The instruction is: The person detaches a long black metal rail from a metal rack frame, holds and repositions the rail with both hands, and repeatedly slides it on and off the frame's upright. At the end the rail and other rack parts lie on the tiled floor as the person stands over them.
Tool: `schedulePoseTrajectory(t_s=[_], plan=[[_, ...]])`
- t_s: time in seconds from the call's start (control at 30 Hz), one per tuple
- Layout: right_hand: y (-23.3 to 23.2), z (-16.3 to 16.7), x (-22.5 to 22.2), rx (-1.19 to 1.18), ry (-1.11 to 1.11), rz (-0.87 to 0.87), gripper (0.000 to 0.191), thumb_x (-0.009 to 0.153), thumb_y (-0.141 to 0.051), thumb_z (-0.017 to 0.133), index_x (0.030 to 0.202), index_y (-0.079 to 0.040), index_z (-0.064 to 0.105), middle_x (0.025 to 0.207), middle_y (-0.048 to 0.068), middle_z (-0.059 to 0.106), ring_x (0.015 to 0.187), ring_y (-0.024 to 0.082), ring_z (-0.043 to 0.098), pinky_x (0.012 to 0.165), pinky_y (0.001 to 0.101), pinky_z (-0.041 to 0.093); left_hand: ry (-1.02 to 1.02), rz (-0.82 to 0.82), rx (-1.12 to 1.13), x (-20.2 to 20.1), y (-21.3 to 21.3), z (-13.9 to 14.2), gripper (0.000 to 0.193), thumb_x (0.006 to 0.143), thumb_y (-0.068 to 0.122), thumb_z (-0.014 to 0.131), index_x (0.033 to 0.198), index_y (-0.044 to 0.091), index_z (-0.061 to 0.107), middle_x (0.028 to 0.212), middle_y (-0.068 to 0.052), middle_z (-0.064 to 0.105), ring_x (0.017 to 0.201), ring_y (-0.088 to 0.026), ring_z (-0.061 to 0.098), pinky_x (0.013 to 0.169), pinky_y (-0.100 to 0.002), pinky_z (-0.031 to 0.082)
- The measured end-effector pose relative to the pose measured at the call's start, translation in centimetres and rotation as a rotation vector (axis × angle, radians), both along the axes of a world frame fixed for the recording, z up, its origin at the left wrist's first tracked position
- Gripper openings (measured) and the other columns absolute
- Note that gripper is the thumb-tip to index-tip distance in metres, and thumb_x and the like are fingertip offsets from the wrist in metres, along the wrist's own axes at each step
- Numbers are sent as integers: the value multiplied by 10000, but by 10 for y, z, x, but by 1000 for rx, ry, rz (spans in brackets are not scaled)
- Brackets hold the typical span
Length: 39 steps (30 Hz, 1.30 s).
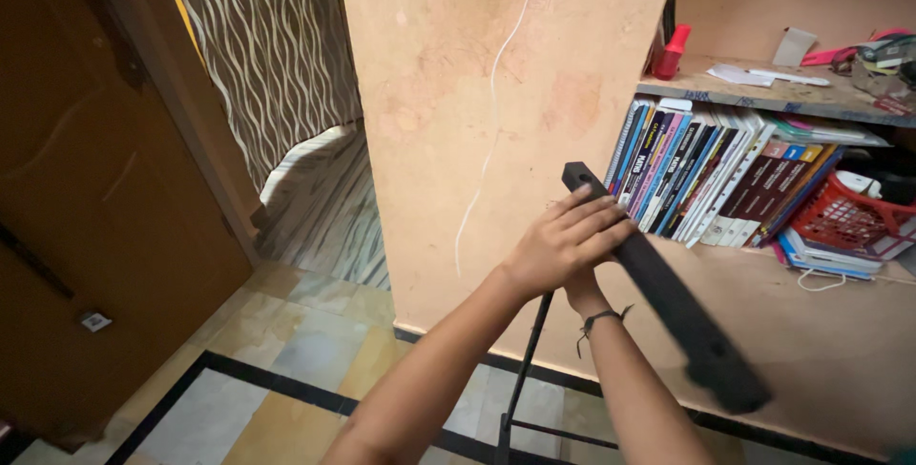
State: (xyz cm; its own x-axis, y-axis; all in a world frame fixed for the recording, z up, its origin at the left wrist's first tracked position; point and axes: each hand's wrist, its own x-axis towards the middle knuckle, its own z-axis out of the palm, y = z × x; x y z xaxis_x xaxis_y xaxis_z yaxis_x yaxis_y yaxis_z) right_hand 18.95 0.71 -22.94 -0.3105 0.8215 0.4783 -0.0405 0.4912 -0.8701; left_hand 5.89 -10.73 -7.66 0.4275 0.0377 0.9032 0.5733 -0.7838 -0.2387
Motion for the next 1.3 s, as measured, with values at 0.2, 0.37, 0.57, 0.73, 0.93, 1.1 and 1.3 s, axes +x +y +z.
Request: schedulePoseTrajectory(t_s=[0.2,0.37,0.57,0.73,0.93,1.1,1.3], plan=[[0,-6,-11,-45,352,217,232,1233,-200,502,1337,3,458,1186,73,472,1131,177,463,1024,341,405,159,303,-119,60,35,21,281,873,341,741,1059,133,709,995,-39,650,1007,-238,655,948,-435,508],[-3,1,-15,-59,21,-205,371,1059,-316,461,1368,-113,457,1286,-66,525,1166,31,486,988,260,420,276,400,-333,70,69,57,457,715,600,655,988,242,738,992,-38,702,955,-241,706,763,-421,543],[-5,5,-31,-329,70,-319,542,1109,-415,286,1480,-66,472,1177,67,609,1033,157,540,939,312,464,429,477,-695,40,93,57,739,832,836,404,1073,222,737,852,-82,766,840,-287,753,733,-438,565],[-6,-3,-43,-187,102,-209,491,1054,-322,451,1441,-21,450,1281,53,598,1144,140,562,956,303,483,282,728,-755,53,125,38,785,862,810,450,1056,113,755,873,-58,759,830,-272,764,644,-559,594],[-10,-3,-41,-270,196,-120,482,1049,-321,485,1430,-26,478,1306,48,591,1173,133,561,960,301,482,290,1202,-1124,62,177,41,408,898,260,732,1203,-11,733,1165,-278,692,881,-521,746,442,-473,630],[-8,-2,-39,-311,92,-239,608,1118,-489,284,1411,11,469,1198,108,543,1098,185,512,969,319,425,189,683,-1066,34,171,51,703,939,240,555,1608,255,340,1371,-183,641,1082,-366,719,717,-490,527],[-6,-3,-46,-205,135,-171,647,1071,-506,304,1517,-50,412,1365,43,569,1220,122,531,1052,292,429,327,804,-1032,30,132,72,399,963,213,577,1321,73,684,1569,-154,437,1093,-343,719,595,-503,627]])
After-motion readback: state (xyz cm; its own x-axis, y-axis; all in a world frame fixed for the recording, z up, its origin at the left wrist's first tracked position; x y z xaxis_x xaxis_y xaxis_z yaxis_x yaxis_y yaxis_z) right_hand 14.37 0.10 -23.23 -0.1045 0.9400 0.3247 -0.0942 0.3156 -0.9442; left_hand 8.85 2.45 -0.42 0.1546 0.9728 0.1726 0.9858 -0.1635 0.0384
